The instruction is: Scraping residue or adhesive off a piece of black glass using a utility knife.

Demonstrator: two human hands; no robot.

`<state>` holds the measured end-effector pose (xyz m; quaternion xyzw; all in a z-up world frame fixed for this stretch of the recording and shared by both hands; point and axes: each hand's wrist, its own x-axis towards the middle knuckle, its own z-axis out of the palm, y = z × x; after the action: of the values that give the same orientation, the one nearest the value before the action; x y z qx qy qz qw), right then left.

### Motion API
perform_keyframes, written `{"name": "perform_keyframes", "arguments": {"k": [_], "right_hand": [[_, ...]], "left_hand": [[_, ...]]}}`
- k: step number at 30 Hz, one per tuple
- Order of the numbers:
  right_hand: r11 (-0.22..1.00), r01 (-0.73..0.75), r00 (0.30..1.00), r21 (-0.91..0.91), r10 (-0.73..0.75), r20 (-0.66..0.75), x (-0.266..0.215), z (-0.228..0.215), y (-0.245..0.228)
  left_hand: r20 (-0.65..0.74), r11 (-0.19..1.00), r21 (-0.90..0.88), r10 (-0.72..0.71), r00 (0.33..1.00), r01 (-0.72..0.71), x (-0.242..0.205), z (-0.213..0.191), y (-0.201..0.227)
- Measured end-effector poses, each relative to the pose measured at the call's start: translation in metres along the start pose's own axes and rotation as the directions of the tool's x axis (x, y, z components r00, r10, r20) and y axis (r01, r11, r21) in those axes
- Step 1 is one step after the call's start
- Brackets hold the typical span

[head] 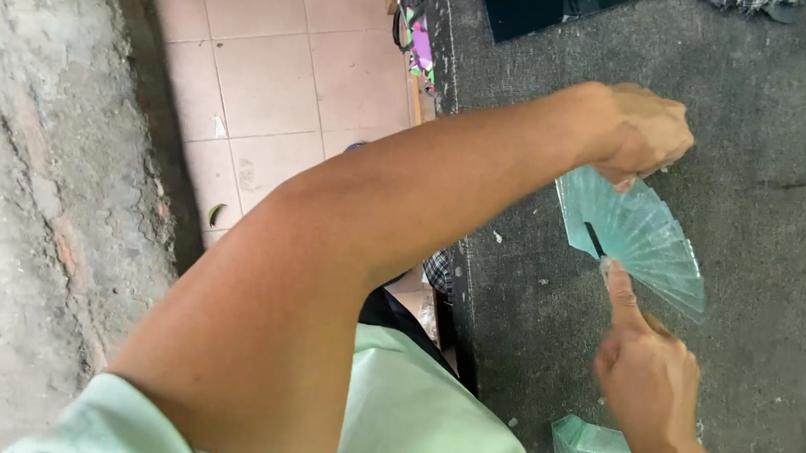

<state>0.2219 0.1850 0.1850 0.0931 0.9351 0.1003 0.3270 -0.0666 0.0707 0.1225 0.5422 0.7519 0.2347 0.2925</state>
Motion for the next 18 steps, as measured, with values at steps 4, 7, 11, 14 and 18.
{"name": "perform_keyframes", "arguments": {"k": [4,7,11,14,18], "right_hand": [[0.987,0.142,0.972,0.081,-0.124,-0.202,0.014,-0.015,-0.015],[0.975,0.202,0.953,0.092,-0.174,-0.249,0.036,-0.025,-0.031],[0.971,0.238,0.917,0.031,-0.214,-0.335,0.071,-0.017,-0.033],[0.969,0.248,0.894,-0.003,-0.230,-0.385,0.079,-0.015,-0.035],[0.976,0.214,0.896,-0.040,-0.213,-0.390,0.073,-0.002,-0.036]], "left_hand": [[0.038,0.991,0.136,0.013,0.999,-0.018,0.011,-0.002,0.002],[0.080,0.987,0.157,-0.052,0.995,0.039,0.006,-0.010,0.015],[0.065,0.984,0.162,-0.091,0.994,0.080,0.005,-0.010,0.014],[0.038,0.970,0.241,0.015,0.999,-0.023,0.029,0.003,-0.003],[0.055,0.968,0.245,0.042,0.998,-0.055,0.013,0.003,0.007]]}}
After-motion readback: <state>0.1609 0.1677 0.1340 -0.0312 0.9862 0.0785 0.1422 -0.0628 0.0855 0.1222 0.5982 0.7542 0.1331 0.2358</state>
